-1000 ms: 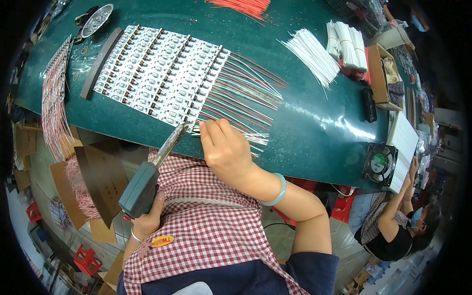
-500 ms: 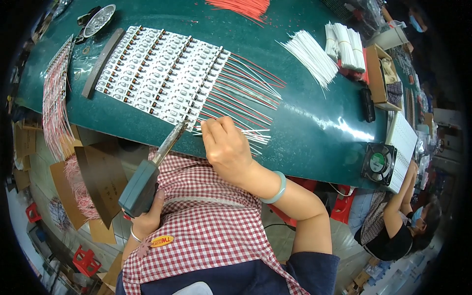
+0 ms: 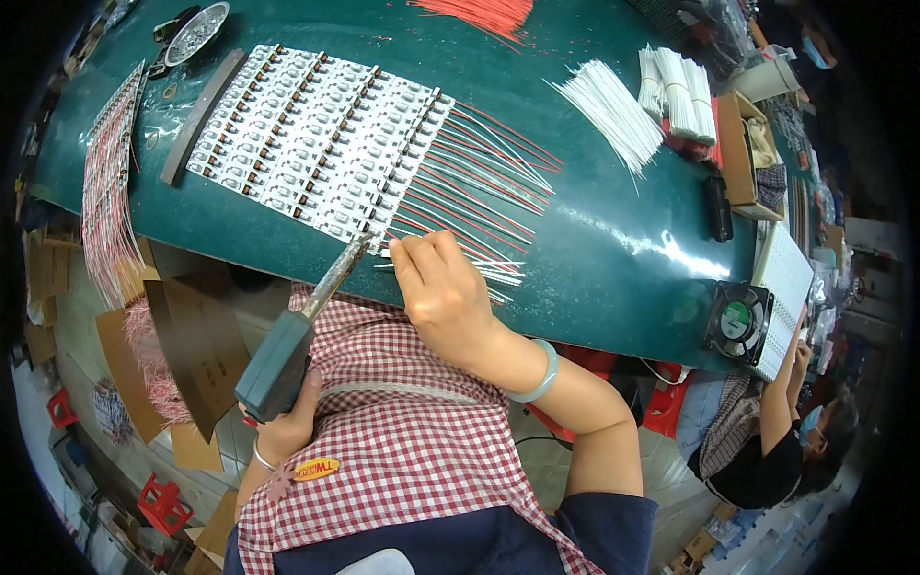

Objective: The person solders wires onto circuit boards using a soldering iron, positioning red and white wires into place on the board by hand one at a time.

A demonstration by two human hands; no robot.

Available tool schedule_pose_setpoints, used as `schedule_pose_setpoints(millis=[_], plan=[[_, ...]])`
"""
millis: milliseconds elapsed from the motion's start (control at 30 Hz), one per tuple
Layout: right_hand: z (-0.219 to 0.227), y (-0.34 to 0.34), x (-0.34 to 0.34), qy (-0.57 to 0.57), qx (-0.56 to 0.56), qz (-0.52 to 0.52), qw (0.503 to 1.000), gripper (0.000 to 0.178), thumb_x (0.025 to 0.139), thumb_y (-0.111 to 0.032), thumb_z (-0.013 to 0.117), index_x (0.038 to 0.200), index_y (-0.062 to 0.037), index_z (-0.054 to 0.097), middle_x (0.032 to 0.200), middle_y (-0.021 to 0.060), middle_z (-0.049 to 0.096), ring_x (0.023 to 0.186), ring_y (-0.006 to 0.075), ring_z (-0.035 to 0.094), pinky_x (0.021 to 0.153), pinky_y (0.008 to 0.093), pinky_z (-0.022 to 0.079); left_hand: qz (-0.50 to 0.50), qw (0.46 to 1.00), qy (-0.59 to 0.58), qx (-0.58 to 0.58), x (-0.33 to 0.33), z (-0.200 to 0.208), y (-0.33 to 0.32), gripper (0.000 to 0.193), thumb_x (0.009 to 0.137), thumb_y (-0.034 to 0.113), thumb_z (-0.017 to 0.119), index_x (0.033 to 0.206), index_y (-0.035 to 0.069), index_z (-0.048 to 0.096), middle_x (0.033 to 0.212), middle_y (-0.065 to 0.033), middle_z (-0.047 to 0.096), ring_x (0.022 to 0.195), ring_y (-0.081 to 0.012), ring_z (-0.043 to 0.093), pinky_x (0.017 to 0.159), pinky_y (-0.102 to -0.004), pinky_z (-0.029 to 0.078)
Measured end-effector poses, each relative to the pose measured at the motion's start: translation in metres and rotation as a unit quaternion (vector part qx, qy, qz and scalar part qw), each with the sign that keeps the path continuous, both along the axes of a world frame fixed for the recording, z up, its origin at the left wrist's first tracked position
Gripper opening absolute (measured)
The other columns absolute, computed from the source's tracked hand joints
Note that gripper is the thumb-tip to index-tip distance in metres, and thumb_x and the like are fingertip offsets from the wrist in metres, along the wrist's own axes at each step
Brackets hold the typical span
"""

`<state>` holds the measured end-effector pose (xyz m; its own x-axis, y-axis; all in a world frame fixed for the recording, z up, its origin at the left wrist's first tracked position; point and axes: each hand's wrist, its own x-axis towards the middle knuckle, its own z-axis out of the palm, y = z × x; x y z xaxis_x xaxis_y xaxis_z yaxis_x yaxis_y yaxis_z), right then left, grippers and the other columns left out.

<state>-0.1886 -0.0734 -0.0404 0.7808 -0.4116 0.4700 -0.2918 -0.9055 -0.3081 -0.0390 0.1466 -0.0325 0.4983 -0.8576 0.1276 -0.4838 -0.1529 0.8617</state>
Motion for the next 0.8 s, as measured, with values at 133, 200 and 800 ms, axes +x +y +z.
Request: schedule_pose_setpoints(millis=[133, 200, 800], plan=[[0.0, 0.0, 0.0, 0.002, -0.001, 0.001, 1.0, 0.038, 0.073, 0.004, 0.07, 0.11, 0.0132, 0.07, 0.102, 0.0154, 0.066, 0.09, 0.0283, 0.062, 0.069, 0.0323, 0.057, -0.01, 1.0, -0.011, 0.018, -0.001, 0.001, -0.002, 0.025, 0.076, -0.004, 0.077, 0.101, -0.007, 0.073, 0.096, -0.0193, 0.073, 0.079, -0.0297, 0.074, 0.07, -0.0329, 0.058], [-0.001, 0.0, 0.0, 0.004, 0.0, 0.002, 1.0, 0.038, 0.073, 0.004, 0.07, 0.11, 0.0135, 0.07, 0.102, 0.0155, 0.066, 0.091, 0.0284, 0.062, 0.069, 0.0323, 0.057, -0.012, 1.0, -0.018, 0.009, -0.002, 0.004, -0.006, 0.024, 0.076, -0.004, 0.077, 0.1, -0.007, 0.072, 0.097, -0.0187, 0.073, 0.078, -0.0286, 0.074, 0.068, -0.0324, 0.058], [0.0, 0.001, 0.0, 0.013, 0.001, -0.005, 1.0, 0.036, 0.075, 0.004, 0.07, 0.109, 0.0139, 0.07, 0.102, 0.0154, 0.066, 0.089, 0.0273, 0.062, 0.067, 0.0315, 0.056, 0.026, 0.999, 0.022, 0.018, -0.001, -0.009, 0.014, 0.026, 0.083, 0.003, 0.078, 0.105, -0.008, 0.072, 0.093, -0.0193, 0.072, 0.076, -0.0296, 0.073, 0.067, -0.0333, 0.057]])
